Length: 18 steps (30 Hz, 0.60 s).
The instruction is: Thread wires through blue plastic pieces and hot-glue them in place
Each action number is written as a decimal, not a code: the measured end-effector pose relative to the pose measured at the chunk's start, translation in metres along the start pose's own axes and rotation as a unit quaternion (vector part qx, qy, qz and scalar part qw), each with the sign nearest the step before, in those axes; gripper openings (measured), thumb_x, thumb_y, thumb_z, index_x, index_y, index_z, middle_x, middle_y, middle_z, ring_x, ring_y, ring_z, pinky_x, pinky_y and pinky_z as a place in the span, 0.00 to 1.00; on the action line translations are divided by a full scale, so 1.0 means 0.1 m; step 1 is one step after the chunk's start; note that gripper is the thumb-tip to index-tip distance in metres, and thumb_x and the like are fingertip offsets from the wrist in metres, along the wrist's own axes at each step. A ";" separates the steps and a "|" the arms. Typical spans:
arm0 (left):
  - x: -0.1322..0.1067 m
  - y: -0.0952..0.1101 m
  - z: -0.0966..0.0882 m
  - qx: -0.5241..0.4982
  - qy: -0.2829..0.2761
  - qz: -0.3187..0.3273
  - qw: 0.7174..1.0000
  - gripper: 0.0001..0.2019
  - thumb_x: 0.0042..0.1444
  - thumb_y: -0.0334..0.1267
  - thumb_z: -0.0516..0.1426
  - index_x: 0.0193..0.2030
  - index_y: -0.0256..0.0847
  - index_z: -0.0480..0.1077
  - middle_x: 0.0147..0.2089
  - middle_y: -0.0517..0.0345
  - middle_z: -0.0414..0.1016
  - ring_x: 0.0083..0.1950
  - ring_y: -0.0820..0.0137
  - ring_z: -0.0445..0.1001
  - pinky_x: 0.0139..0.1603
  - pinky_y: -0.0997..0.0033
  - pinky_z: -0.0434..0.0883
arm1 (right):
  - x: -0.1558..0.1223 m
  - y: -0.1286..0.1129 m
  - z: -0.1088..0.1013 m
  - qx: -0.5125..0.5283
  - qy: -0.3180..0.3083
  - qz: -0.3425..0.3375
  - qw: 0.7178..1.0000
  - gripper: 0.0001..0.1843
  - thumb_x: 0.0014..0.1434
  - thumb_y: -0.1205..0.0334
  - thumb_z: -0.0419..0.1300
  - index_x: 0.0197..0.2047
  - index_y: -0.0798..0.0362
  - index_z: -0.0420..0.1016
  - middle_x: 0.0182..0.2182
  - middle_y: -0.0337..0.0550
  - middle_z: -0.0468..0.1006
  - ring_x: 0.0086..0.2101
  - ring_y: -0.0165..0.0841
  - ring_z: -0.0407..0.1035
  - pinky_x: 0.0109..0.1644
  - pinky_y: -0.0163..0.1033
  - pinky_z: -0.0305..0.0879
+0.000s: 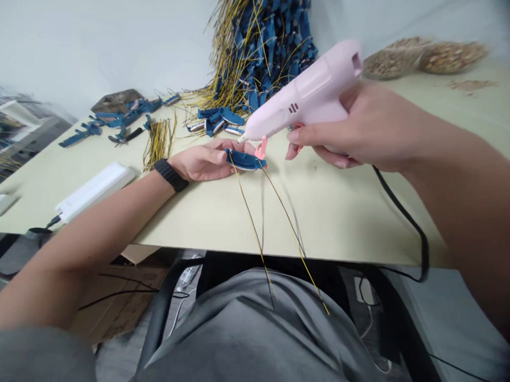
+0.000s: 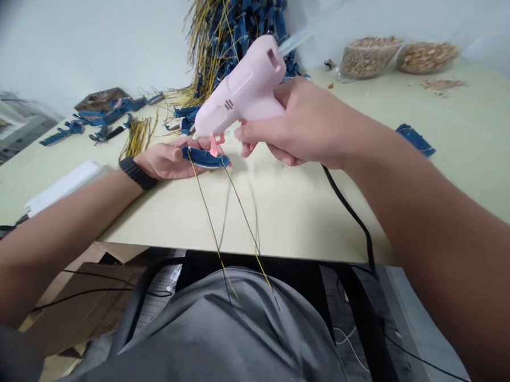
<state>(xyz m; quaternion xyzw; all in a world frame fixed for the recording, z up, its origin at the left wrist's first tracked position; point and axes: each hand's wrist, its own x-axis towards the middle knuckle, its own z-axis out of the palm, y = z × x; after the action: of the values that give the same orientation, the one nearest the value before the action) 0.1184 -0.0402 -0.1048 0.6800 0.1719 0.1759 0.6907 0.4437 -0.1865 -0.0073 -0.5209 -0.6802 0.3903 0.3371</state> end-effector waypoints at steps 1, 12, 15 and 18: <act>0.00 0.00 0.00 -0.002 0.002 0.003 1.000 0.46 0.53 0.70 0.88 0.66 0.37 0.90 0.67 0.42 0.91 0.67 0.45 0.93 0.90 0.36 0.74 | -0.01 -0.01 0.03 -0.026 0.008 -0.008 1.000 0.07 0.67 0.55 0.82 0.36 0.43 0.95 0.20 0.36 0.75 0.21 0.33 0.63 0.30 0.44 0.57; 0.02 0.00 0.06 -0.003 -0.003 0.039 0.999 0.43 0.55 0.70 0.88 0.64 0.39 0.91 0.62 0.43 0.93 0.72 0.43 0.91 0.91 0.38 0.73 | -0.01 -0.06 0.21 -0.103 0.038 -0.029 0.994 0.12 0.67 0.62 0.82 0.32 0.45 0.90 0.24 0.36 0.79 0.24 0.34 0.69 0.29 0.44 0.57; 0.02 0.00 0.06 -0.002 0.017 0.023 1.000 0.47 0.50 0.69 0.90 0.65 0.37 0.90 0.63 0.41 0.92 0.71 0.39 0.92 0.94 0.30 0.68 | -0.01 -0.05 0.21 -0.111 0.044 -0.035 0.992 0.12 0.67 0.66 0.78 0.31 0.45 0.90 0.22 0.35 0.76 0.27 0.34 0.70 0.31 0.45 0.57; 0.02 0.01 0.06 -0.001 0.010 0.028 1.000 0.45 0.52 0.67 0.89 0.65 0.37 0.90 0.62 0.41 0.92 0.73 0.38 0.91 0.94 0.27 0.67 | -0.01 -0.05 0.22 -0.118 0.044 -0.041 0.991 0.11 0.66 0.67 0.76 0.32 0.44 0.90 0.22 0.34 0.73 0.28 0.34 0.70 0.32 0.46 0.58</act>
<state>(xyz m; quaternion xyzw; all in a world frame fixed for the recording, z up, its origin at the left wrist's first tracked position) 0.1230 -0.0441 -0.1040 0.6820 0.1593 0.2018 0.6847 0.4230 -0.1921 -0.0131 -0.5459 -0.7266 0.2695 0.3186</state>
